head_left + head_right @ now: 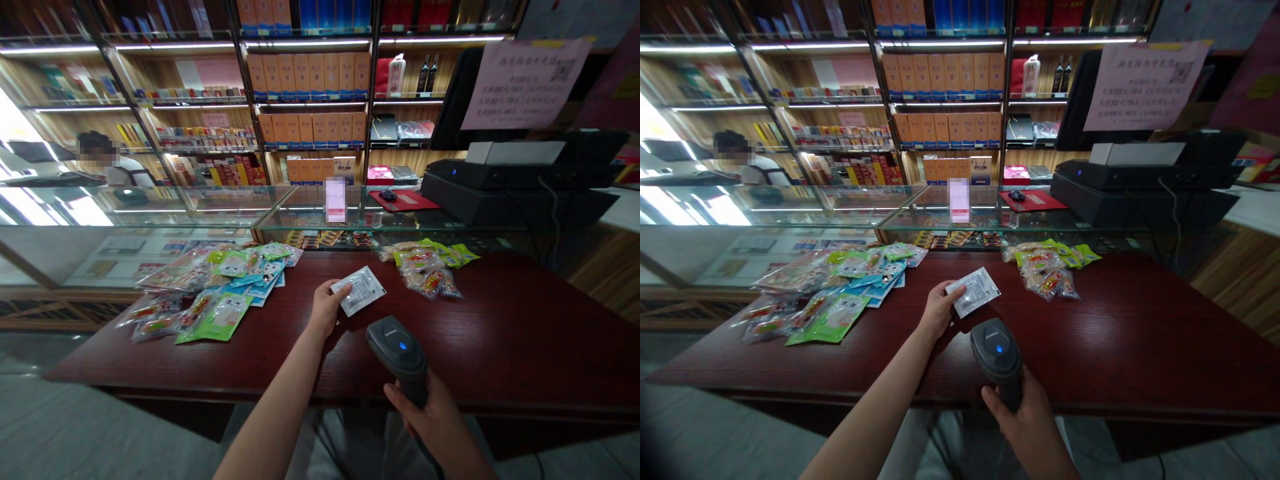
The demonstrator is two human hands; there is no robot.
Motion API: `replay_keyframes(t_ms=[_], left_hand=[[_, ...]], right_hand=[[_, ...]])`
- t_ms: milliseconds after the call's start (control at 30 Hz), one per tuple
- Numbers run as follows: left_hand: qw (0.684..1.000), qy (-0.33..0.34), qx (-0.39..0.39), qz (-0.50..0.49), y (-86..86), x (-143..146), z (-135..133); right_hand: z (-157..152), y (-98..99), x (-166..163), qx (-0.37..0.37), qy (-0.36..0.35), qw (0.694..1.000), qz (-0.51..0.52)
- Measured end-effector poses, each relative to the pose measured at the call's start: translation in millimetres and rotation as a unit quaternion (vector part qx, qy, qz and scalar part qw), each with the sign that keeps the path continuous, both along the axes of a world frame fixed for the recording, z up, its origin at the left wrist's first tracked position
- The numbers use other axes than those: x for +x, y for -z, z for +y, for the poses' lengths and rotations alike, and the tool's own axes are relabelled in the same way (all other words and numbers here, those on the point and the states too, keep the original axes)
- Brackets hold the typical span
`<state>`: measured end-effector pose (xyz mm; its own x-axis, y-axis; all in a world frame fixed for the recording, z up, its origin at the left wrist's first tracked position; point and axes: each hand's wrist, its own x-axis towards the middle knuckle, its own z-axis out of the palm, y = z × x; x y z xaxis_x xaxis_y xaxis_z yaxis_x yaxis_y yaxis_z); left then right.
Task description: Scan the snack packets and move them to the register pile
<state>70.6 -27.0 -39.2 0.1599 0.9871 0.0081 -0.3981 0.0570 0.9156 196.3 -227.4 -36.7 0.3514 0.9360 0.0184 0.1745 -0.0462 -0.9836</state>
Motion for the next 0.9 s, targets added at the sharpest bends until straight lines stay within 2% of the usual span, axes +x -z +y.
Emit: replay_keyframes(t_ms=[367,567,900], left_hand=[[1.000,0.002,0.005,-0.006,-3.6,-1,-3],[0.999,0.031,-0.004,0.009,-6.7,-1,-6],[0.999,0.041,-0.013,0.013,-16.7,0,-10]], right_hand=[[-8,1.0,10,0.003,0.038,0.998,0.053],[-10,8.3,29,-0.018,-0.004,0.999,0.044],[-20,11.8,47,-0.019,0.006,0.999,0.039]])
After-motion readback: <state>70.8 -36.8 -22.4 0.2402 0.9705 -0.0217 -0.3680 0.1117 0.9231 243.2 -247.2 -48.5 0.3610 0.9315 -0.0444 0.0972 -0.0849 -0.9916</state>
